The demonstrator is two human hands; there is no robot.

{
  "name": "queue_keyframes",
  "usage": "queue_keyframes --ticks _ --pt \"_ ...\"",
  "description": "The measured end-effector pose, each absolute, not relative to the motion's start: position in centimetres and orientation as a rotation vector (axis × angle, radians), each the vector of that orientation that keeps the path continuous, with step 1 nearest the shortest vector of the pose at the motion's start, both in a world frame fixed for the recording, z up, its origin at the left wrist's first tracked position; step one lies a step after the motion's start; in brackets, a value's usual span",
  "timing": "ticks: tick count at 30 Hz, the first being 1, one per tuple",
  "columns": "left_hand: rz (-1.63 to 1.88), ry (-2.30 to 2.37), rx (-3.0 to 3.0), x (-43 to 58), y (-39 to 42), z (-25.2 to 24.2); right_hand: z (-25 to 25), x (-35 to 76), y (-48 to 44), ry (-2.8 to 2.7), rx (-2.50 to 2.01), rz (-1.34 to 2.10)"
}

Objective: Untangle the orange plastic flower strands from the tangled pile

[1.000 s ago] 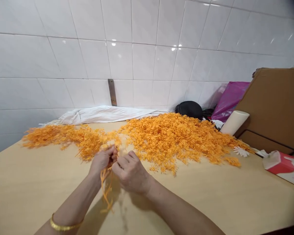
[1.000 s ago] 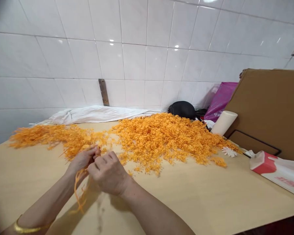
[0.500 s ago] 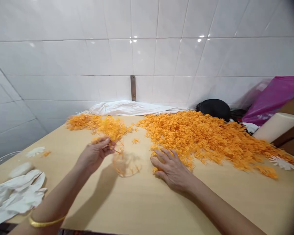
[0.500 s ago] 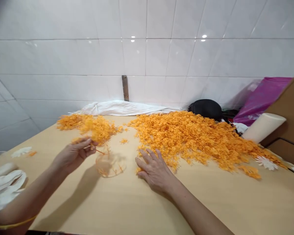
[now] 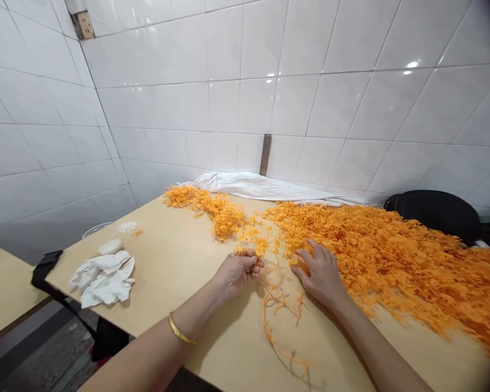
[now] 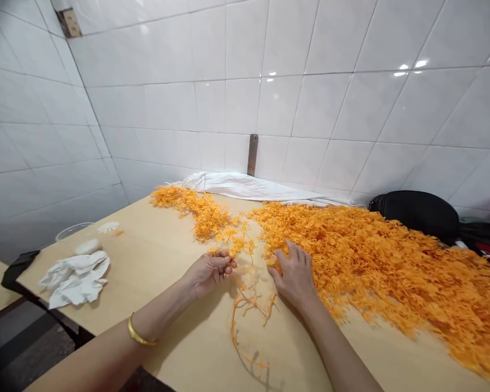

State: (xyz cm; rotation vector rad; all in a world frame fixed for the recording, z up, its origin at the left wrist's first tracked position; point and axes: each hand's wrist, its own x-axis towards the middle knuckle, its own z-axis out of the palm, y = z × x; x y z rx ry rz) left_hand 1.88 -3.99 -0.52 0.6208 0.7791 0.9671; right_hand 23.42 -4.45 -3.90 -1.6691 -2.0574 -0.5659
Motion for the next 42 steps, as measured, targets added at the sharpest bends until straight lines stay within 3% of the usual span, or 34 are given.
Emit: queue_keyframes --ticks 6,15,19,25,31,33,37,42 --pt "0.945 0.757 0.660 3.3 -1.3 -0.4 -2.8 22.6 -5.4 -1.795 -1.419 -0.319" --pt "0.920 0.656 0.786 4.7 -1.5 -2.2 -2.4 19.7 -6.0 -1.105 -1.115 1.058" --pt "0.909 0.590 0.717 4.6 -1.7 -2.0 -1.9 19.2 -6.0 -0.854 -0.887 1.363" --pt "0.870 0.579 0.677 4.4 -1.7 -1.6 -2.3 19.7 -5.6 -0.789 -1.051 1.187" --pt "1.050 0.705 0.756 4.4 -1.4 -2.3 -1.3 19.2 -6.9 -1.244 -1.280 0.311" --pt "1.072 0.700 0.740 4.7 -1.7 -2.5 -1.0 18.4 -7.4 -1.497 -1.249 0.178" --pt "0.986 0.610 0.706 5.4 -2.6 -2.8 -1.4 16.9 -7.5 -1.814 -1.318 0.213" --pt "0.888 0.706 0.866 5.3 -2.6 -2.8 -2.1 16.9 -7.1 -1.832 -1.355 0.338"
